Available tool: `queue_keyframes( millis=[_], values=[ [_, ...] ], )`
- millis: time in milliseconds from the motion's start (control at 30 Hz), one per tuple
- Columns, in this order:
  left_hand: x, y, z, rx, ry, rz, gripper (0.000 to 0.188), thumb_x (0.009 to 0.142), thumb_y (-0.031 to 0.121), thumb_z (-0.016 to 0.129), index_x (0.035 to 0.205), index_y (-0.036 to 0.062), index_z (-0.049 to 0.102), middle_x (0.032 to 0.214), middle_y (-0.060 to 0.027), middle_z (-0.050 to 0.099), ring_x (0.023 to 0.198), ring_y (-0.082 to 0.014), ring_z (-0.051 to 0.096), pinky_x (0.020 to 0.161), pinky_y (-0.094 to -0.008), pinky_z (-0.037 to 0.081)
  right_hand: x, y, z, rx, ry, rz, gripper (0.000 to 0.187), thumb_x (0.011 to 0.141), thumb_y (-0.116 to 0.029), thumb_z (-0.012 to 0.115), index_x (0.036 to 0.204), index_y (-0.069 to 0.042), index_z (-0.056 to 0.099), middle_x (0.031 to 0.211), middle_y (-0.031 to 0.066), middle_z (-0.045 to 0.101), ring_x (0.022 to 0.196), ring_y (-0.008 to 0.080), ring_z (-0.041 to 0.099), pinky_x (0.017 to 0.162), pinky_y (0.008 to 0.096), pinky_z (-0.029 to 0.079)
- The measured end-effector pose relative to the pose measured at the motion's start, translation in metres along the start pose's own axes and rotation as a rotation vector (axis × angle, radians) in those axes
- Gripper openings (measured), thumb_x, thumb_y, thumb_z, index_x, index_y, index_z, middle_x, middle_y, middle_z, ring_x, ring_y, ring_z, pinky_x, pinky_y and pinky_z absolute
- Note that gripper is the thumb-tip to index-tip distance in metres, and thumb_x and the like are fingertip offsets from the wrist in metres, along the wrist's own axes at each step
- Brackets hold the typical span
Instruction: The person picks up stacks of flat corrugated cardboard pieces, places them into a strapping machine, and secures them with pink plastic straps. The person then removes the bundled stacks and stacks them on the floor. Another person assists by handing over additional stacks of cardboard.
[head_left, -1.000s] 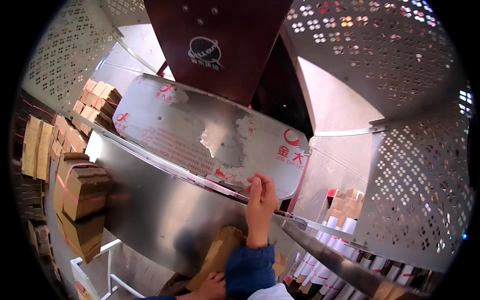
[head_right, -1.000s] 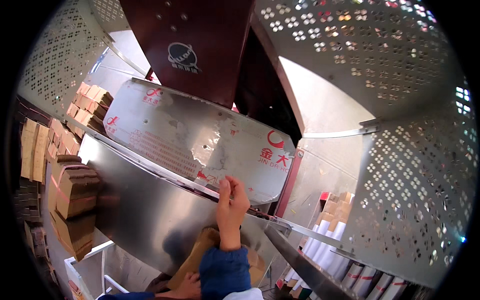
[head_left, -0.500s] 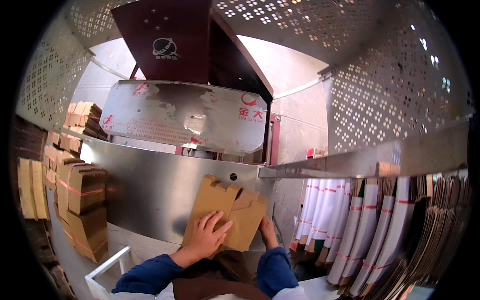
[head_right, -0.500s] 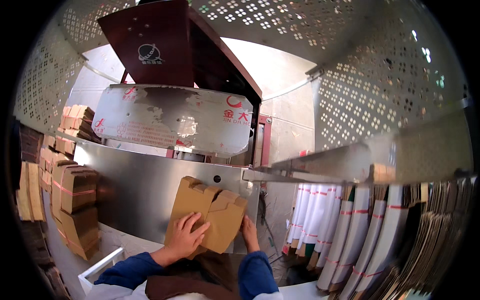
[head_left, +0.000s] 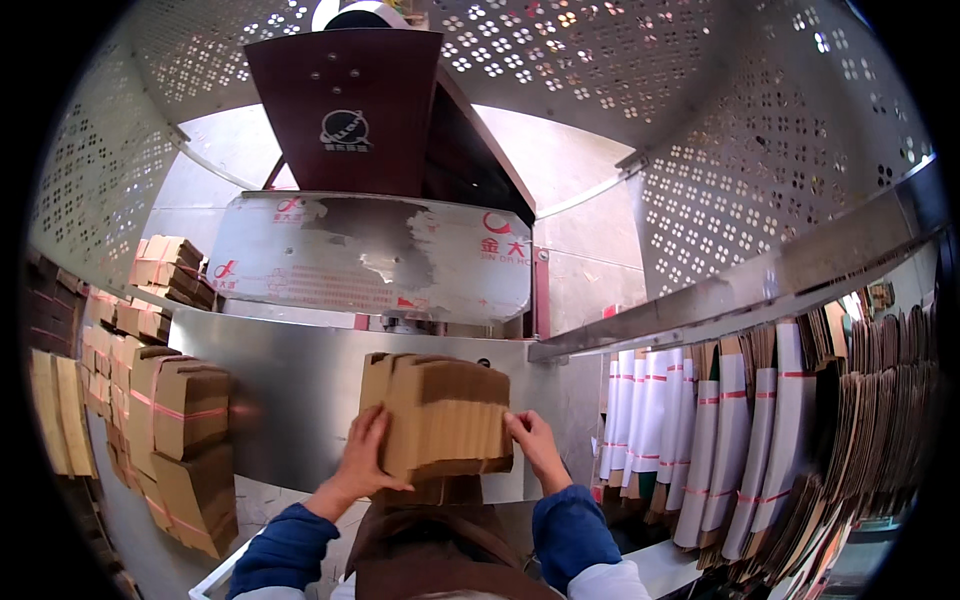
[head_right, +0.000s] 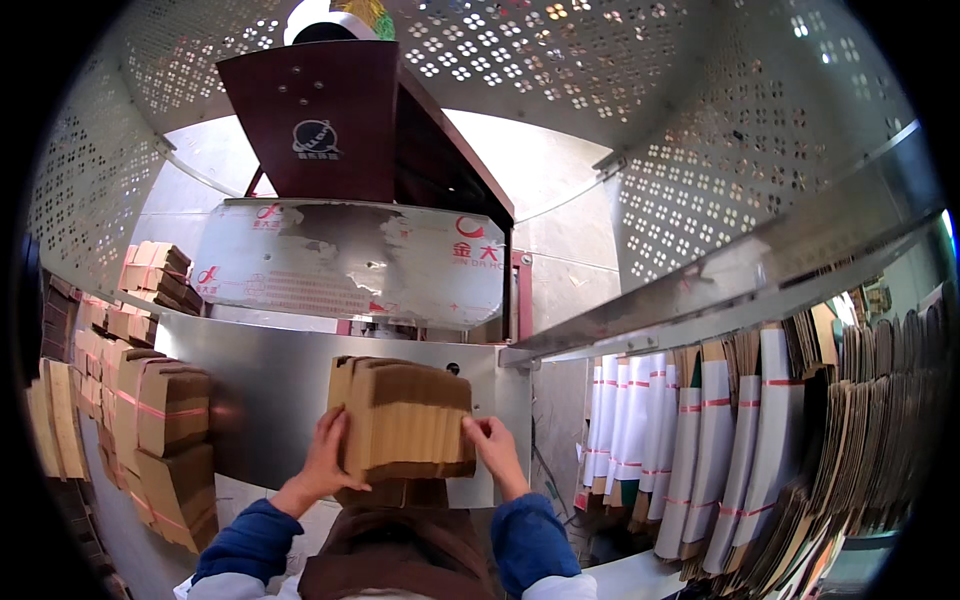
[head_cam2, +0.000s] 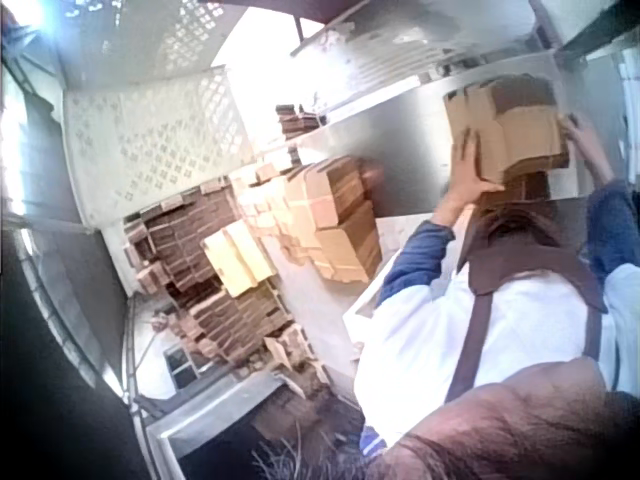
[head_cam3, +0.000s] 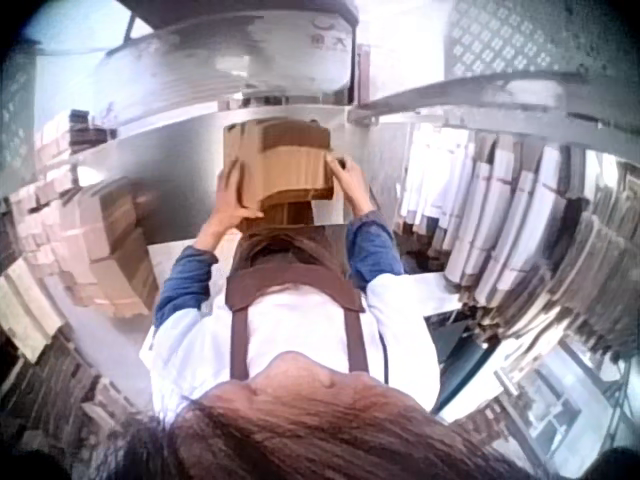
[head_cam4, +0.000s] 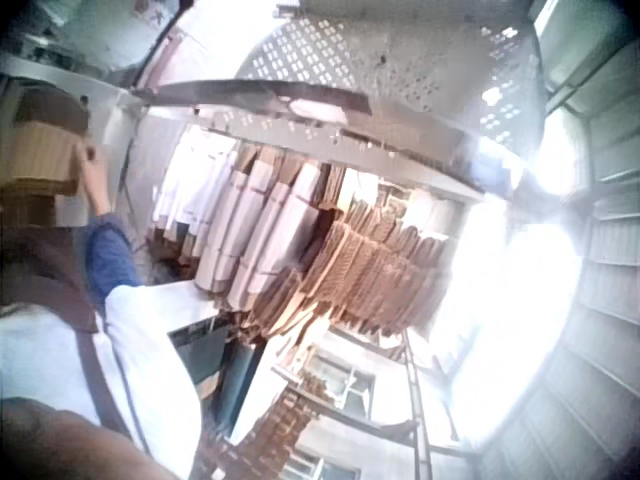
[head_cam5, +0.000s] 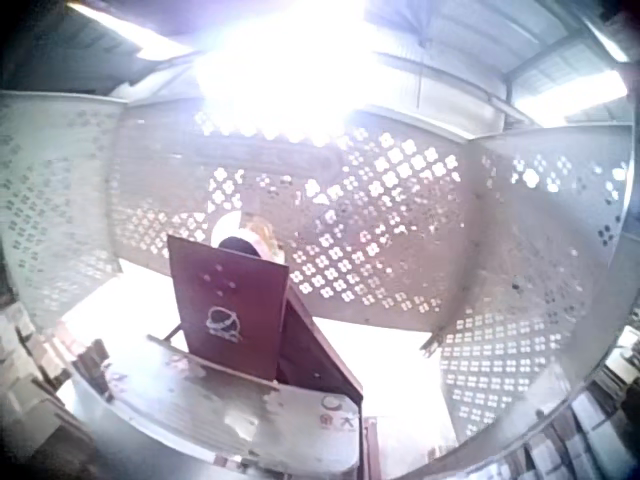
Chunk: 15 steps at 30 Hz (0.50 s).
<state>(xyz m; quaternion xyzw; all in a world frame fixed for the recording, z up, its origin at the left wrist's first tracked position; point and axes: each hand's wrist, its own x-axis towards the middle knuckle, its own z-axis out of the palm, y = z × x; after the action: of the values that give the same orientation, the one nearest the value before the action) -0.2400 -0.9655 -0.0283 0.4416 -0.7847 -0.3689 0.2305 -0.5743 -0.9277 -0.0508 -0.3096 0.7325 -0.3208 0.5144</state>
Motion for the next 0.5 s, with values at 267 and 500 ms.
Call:
queue_keyframes(
  millis=[267, 500],
  values=[
    [-0.029, -0.073, -0.011, -0.436, -0.038, -0.137, 0.105, 0.065, 0.027, 0.088, 0.147, 0.0019, 0.028, 0.149, -0.0174, 0.035, 0.14, -0.0332, 0.03, 0.115, -0.041, 0.026, -0.037, -0.028, 0.103, -0.009, 0.121, -0.287, 0.03, 0.092, -0.02, 0.066, 0.109, 0.0, 0.052, 0.128, 0.0166, 0.057, 0.102, 0.0227, 0.063, 0.087, 0.0336, 0.052],
    [0.007, -0.052, 0.034, -0.305, 0.042, -0.118, 0.096, 0.069, 0.02, 0.083, 0.146, 0.0038, 0.028, 0.149, -0.0202, 0.032, 0.138, -0.0405, 0.031, 0.115, -0.0434, 0.027, 0.014, -0.046, 0.061, 0.06, 0.176, -0.289, 0.022, 0.094, -0.014, 0.062, 0.104, 0.001, 0.051, 0.129, 0.0166, 0.057, 0.103, 0.0218, 0.061, 0.088, 0.0352, 0.051]
  ],
)
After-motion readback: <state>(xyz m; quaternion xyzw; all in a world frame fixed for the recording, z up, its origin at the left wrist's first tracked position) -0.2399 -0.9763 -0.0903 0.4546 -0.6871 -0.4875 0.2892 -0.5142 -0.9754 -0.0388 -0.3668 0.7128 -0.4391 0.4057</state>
